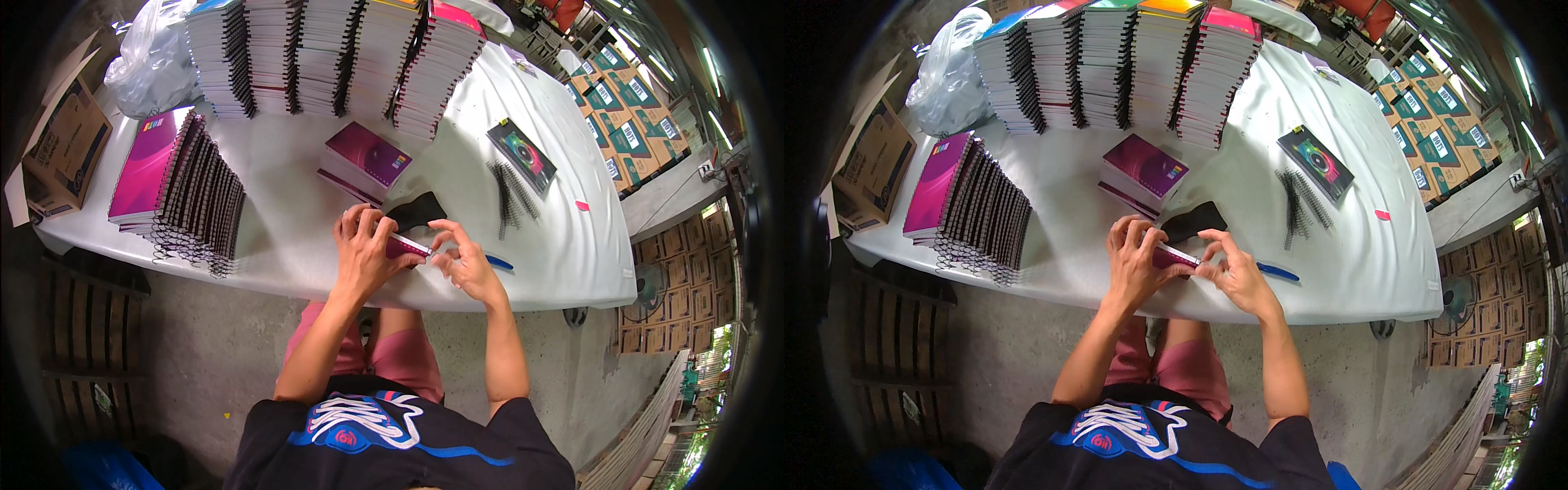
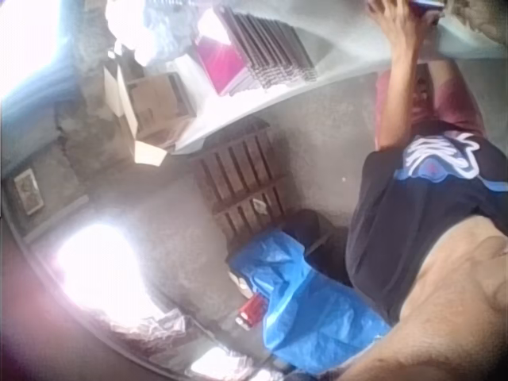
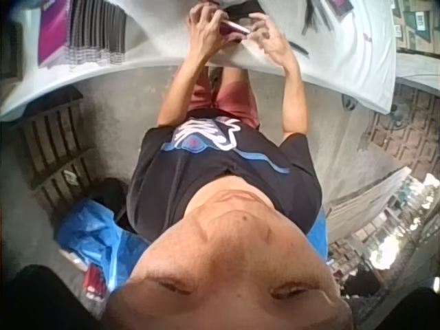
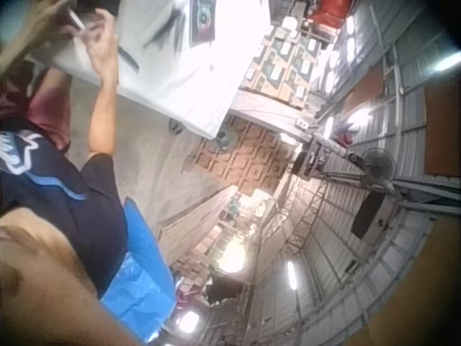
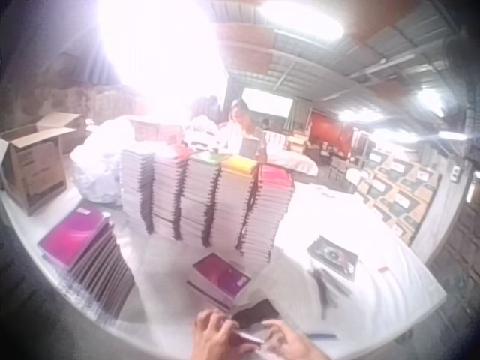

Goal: The person repeatedly picks up a purple notebook and a black spiral binding, inserts the spiral into the notebook spine, and uses pliers to crimp the ends. The finished notebooks are stacked on the table. The person handles notebooks and spirals one at a time throughout the clip.

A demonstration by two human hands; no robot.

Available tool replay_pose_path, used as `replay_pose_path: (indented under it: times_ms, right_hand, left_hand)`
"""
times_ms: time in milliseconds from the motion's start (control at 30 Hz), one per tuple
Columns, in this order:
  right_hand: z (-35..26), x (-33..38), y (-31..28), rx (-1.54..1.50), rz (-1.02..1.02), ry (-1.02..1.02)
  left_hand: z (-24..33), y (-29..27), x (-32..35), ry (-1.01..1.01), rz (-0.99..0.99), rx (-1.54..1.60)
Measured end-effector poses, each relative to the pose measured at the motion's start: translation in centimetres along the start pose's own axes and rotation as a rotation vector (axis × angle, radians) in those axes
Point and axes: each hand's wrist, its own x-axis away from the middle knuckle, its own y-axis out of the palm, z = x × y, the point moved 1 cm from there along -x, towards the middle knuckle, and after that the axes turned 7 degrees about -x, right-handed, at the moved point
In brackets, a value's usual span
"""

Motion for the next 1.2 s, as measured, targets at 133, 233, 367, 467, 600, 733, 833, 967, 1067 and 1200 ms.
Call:
replay_pose_path:
  times_ms: [133,233,367,467,600,733,833,967,1067,1200]
  right_hand:
    - [2.4,0.2,-0.5,0.155,-0.071,-0.314]
    - [2.7,-1.0,-2.0,0.042,-0.363,0.096]
    - [1.1,-4.8,-2.4,0.299,-0.289,-0.294]
    - [4.1,-7.2,-1.3,0.739,-0.208,-0.357]
    - [6.8,-8.7,-1.3,0.202,-0.038,-0.394]
    - [6.0,-4.5,-0.4,-0.915,-0.345,-0.435]
    - [3.5,-3.2,1.0,-0.209,-0.299,-0.258]
    - [3.4,-3.1,0.0,-0.581,-0.370,-0.423]
    - [2.6,-4.0,0.4,0.061,-0.244,-0.340]
    - [1.2,-3.1,1.3,-0.471,-0.280,-0.399]
  left_hand:
    - [-0.2,0.0,0.2,0.030,0.008,-0.020]
    - [-0.4,-0.4,-0.2,0.019,-0.022,-0.001]
    - [-1.0,-1.3,-0.3,0.031,-0.076,0.074]
    - [-1.5,-2.7,-0.1,0.023,-0.147,0.103]
    - [-2.0,-3.5,0.4,0.036,-0.123,0.092]
    - [-2.3,-3.1,1.2,0.046,-0.074,0.117]
    - [-2.3,-2.9,1.1,0.068,-0.100,0.136]
    - [-2.0,-2.7,0.4,0.080,-0.111,0.147]
    - [-1.9,-2.8,0.0,0.077,-0.121,0.160]
    - [-2.2,-2.9,0.2,0.092,-0.113,0.171]
